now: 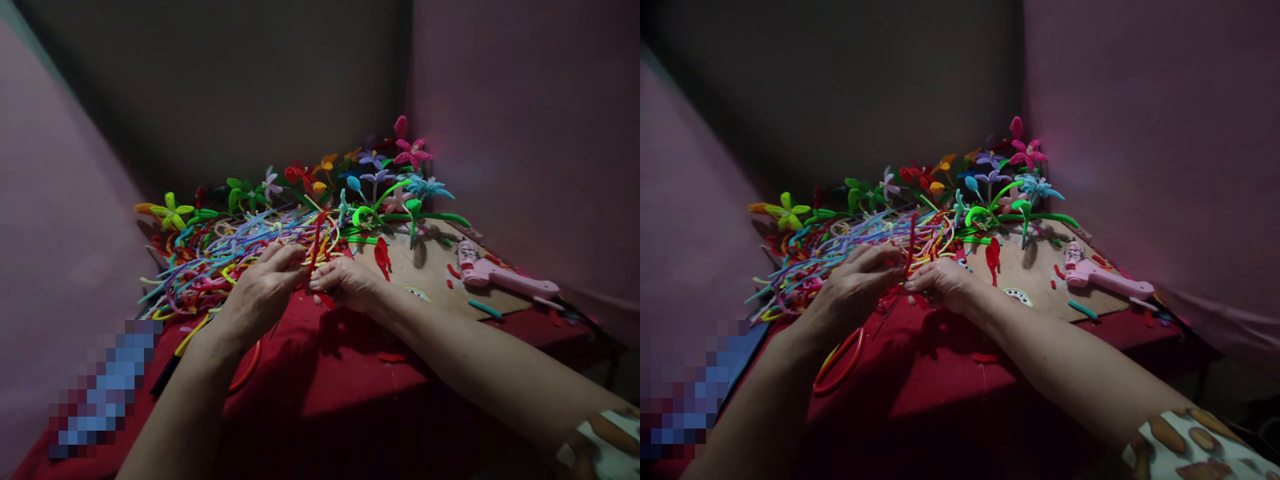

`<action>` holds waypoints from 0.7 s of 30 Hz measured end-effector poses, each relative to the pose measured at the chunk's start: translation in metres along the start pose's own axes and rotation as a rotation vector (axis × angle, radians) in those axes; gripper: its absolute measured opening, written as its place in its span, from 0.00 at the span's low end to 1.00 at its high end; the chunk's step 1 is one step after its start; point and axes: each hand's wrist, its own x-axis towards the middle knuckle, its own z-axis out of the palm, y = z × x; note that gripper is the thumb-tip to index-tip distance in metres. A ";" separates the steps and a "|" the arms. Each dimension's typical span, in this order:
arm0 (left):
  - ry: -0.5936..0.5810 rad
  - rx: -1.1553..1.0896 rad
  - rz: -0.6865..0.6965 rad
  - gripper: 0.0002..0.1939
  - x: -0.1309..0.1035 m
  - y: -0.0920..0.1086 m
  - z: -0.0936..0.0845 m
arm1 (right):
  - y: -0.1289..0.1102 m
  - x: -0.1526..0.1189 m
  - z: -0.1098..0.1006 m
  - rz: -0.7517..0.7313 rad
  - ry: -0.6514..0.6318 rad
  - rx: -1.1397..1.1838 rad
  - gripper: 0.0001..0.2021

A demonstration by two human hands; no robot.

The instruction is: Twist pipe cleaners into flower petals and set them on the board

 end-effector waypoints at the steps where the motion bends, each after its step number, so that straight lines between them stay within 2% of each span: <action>1: -0.050 0.010 0.027 0.10 0.000 0.001 -0.003 | 0.000 0.000 0.000 -0.006 -0.015 -0.010 0.05; 3: -0.114 -0.016 0.019 0.11 -0.001 0.003 -0.006 | 0.000 0.000 0.000 -0.022 -0.032 -0.030 0.05; 7: -0.108 -0.092 -0.148 0.10 -0.003 0.007 -0.010 | 0.001 0.000 0.001 -0.038 -0.035 -0.100 0.07; 10: -0.155 -0.185 -0.322 0.07 -0.001 0.013 -0.014 | 0.000 -0.001 0.004 -0.084 -0.014 -0.216 0.06; 12: -0.208 -0.312 -0.500 0.06 0.002 0.017 -0.014 | 0.000 -0.003 0.007 -0.141 0.031 -0.335 0.05; 14: -0.238 -0.485 -0.708 0.07 0.005 0.018 -0.012 | 0.002 -0.005 0.011 -0.243 0.114 -0.512 0.06; 17: -0.217 -0.767 -0.981 0.08 0.006 0.014 -0.003 | 0.008 -0.009 0.016 -0.510 0.264 -0.894 0.10; 19: -0.198 -0.917 -1.087 0.09 0.004 0.010 0.002 | 0.013 -0.010 0.017 -0.677 0.329 -1.123 0.10; 21: -0.195 -1.050 -1.119 0.11 0.001 0.007 0.005 | 0.016 -0.011 0.017 -0.765 0.344 -1.254 0.10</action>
